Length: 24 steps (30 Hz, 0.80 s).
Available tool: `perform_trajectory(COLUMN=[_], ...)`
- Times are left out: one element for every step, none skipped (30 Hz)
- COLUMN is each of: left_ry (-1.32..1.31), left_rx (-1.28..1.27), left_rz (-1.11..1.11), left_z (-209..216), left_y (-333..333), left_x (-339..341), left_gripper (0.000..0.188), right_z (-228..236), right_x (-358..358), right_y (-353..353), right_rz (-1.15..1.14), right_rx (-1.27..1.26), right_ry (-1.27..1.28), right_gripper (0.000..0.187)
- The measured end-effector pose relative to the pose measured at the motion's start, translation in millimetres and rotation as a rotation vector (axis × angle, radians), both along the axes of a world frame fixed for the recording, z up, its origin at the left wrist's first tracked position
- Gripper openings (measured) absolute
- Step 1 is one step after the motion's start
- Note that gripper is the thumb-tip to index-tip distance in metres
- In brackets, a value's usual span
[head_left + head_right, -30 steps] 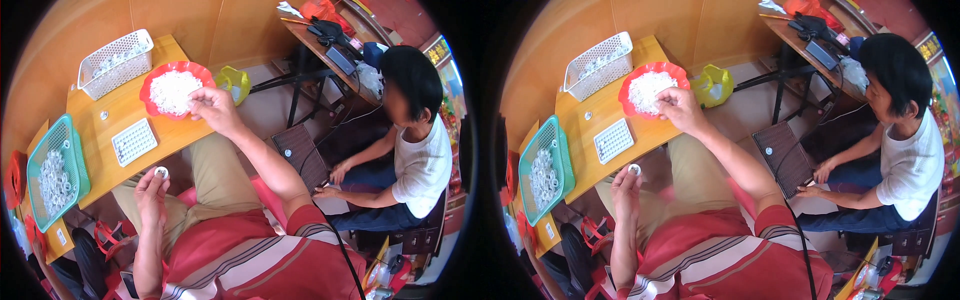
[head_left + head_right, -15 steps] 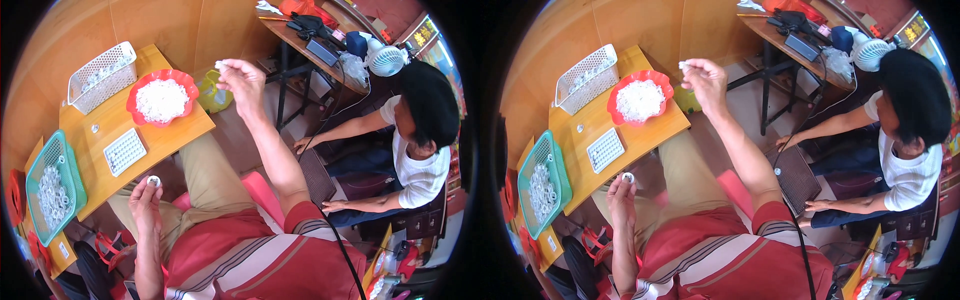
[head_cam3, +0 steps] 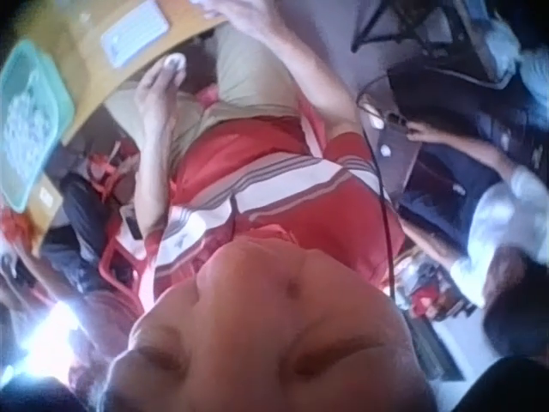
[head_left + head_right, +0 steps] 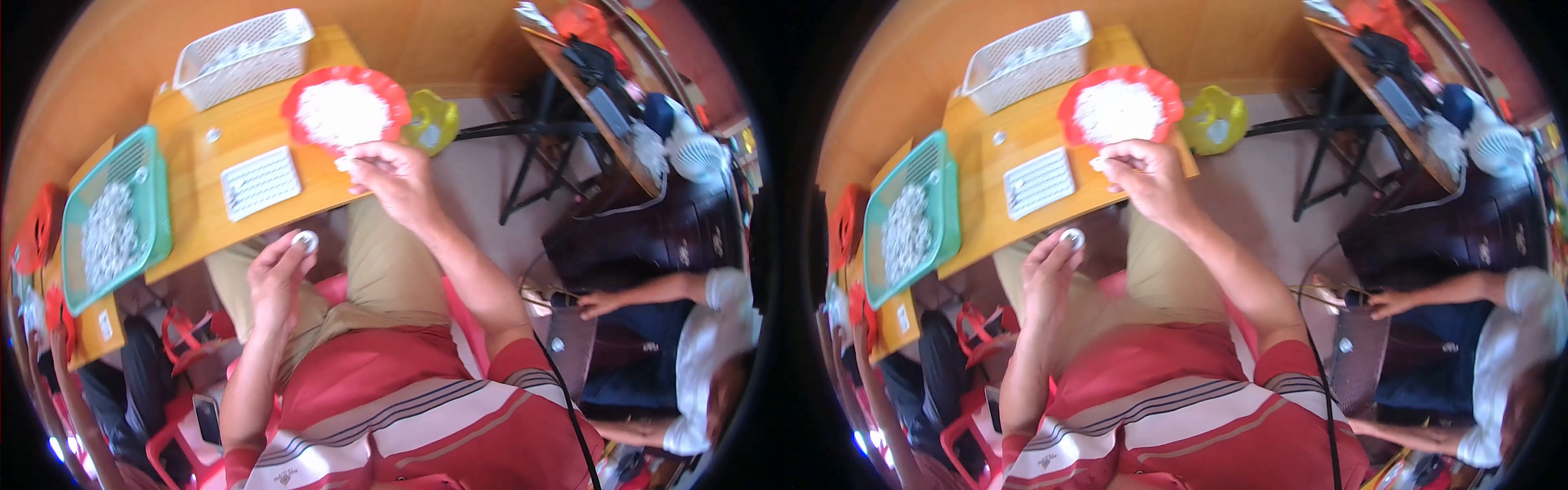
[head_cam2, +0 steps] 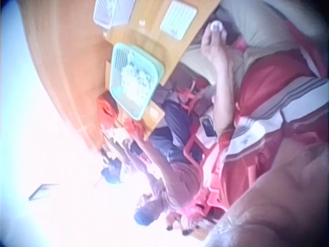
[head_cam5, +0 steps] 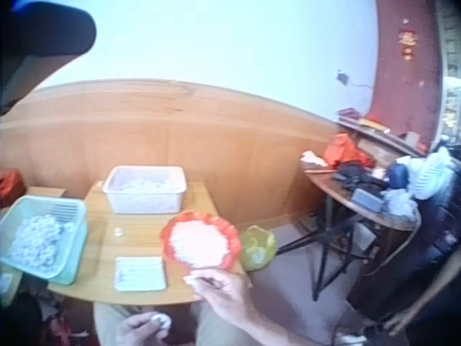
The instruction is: The person picks up a white plastic base and a metal component by hand, fits the metal piece into the base, and places the assembled unit into a white tray.
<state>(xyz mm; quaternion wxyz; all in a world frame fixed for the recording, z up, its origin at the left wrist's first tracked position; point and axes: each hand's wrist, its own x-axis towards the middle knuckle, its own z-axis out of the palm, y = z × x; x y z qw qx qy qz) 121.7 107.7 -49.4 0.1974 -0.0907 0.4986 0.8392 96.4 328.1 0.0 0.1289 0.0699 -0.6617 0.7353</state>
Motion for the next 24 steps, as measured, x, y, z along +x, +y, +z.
perform_trajectory(left_ry=[0.004, 0.002, -0.005, -0.012, -0.011, -0.007, -0.004, 0.005, -0.002, 0.012, 0.027, 0.025, 0.022, 0.020, 0.019, 0.017, 0.019, 0.021, 0.019, 0.018, 0.017, 0.016, 0.023, 0.030], left_rx=[0.000, 0.039, 0.041, 0.046, 0.066, 0.063, 0.060, 0.073, 0.069, 0.070, 0.071, 0.078, 0.076, 0.074, 0.072, 0.073, 0.070, 0.066, 0.066, 0.062, 0.057, 0.057, 0.059, 0.060], left_rz=[-0.004, 0.014, 0.026, 0.030, 0.028, 0.029, 0.029, 0.026, 0.043, 0.031, 0.018, 0.021, 0.029, 0.032, 0.034, 0.039, 0.040, 0.040, 0.045, 0.050, 0.056, 0.059, 0.060, 0.061], left_z=[-3, -6, -5, -5, -5, -5, -4, -4, -5, -7, -8, -10, -10, -9, -9, -10, -10, -10, -11, -11, -11, -12, -13, -14], left_y=[0, 1, 0, 1, 1, 0, 0, 0, -1, -2, -3, -5, -5, -5, -6, -6, -6, -6, -6, -6, -6, -5, -5, -5], left_x=[-1, -1, -2, -2, -2, -2, -2, -2, -3, -3, -3, -3, -3, -3, -3, -3, -3, -4, -3, -3, -3, -3, -3, -3], left_gripper=[0.023, 0.023, 0.023, 0.023, 0.024, 0.025, 0.025, 0.027, 0.027, 0.027, 0.027, 0.027, 0.027, 0.027, 0.027, 0.027, 0.028, 0.028, 0.028, 0.030, 0.031, 0.031, 0.030, 0.029], right_z=[1, 2, -2, -7, -11, -15, -17, -20, -22, -23, -25, -26, -28, -32, -35, -37, -39, -41, -41, -40, -40, -41, -44, -46], right_x=[3, 4, 4, 4, 4, 5, 6, 8, 9, 10, 11, 12, 13, 13, 14, 14, 15, 16, 17, 17, 18, 18, 18, 18], right_y=[-3, -7, -12, -15, -19, -23, -27, -31, -33, -37, -39, -42, -43, -44, -45, -45, -46, -47, -49, -52, -54, -55, -56, -57], right_rz=[0.005, 0.012, 0.045, 0.062, 0.078, 0.093, 0.114, 0.141, 0.166, 0.180, 0.197, 0.213, 0.220, 0.225, 0.228, 0.233, 0.215, 0.196, 0.201, 0.186, 0.172, 0.175, 0.156, 0.137], right_rx=[0.028, 0.063, 0.053, 0.049, 0.047, 0.049, 0.045, 0.063, 0.081, 0.078, 0.103, 0.129, 0.128, 0.184, 0.240, 0.241, 0.296, 0.352, 0.352, 0.352, 0.351, 0.351, 0.378, 0.403], right_ry=[-0.057, -0.110, -0.116, -0.141, -0.167, -0.191, -0.198, -0.207, -0.215, -0.222, -0.229, -0.235, -0.239, -0.241, -0.242, -0.244, -0.232, -0.219, -0.220, -0.188, -0.157, -0.158, -0.159, -0.159], right_gripper=[0.018, 0.019, 0.019, 0.019, 0.020, 0.019, 0.019, 0.019, 0.018, 0.018, 0.017, 0.016, 0.016, 0.016, 0.015, 0.015, 0.014, 0.012, 0.012, 0.011, 0.011, 0.011, 0.010, 0.010])
